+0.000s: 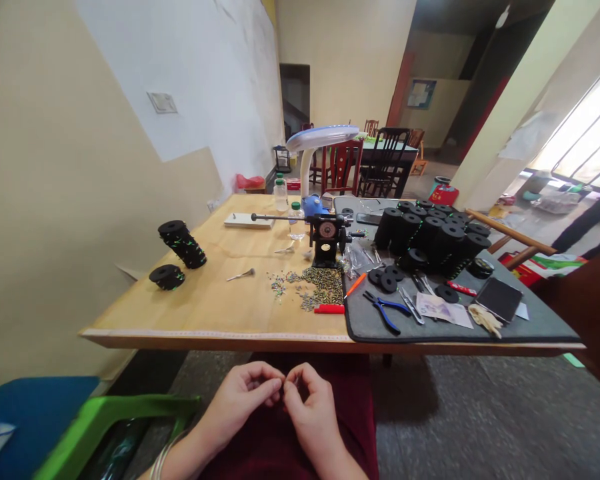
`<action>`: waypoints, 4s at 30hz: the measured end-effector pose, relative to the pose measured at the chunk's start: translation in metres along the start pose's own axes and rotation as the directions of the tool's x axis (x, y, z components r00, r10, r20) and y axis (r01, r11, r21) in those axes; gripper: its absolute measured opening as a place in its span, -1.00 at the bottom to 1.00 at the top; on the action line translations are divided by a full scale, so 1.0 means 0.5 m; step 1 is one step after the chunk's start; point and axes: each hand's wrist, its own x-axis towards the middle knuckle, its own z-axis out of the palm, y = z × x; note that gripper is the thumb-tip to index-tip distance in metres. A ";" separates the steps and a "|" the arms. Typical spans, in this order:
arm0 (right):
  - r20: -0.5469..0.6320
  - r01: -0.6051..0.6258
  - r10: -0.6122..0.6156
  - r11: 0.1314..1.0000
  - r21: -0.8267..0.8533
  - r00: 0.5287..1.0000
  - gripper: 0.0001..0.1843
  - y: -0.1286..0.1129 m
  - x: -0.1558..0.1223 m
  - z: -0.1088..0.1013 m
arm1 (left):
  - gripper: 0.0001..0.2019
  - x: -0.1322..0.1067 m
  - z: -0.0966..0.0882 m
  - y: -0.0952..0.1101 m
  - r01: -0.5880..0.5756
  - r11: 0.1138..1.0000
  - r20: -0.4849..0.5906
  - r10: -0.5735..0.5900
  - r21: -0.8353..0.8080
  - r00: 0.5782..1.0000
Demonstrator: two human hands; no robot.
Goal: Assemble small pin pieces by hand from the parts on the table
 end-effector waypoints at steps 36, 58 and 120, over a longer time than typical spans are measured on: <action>-0.041 0.029 -0.033 0.997 -0.075 0.999 -0.84 -0.015 0.004 0.005 | -0.87 -0.003 0.007 -0.010 -0.033 0.999 -0.010 0.033 0.033 0.999; -0.048 0.034 -0.037 0.998 -0.057 0.998 -0.86 -0.016 0.004 0.004 | -0.83 -0.006 0.005 -0.008 0.001 1.000 -0.028 0.000 0.030 1.000; -0.024 -0.132 0.137 0.980 0.151 0.990 -0.90 -0.005 0.000 0.015 | -0.95 -0.005 0.007 -0.031 -0.008 0.994 -0.029 0.012 0.109 1.000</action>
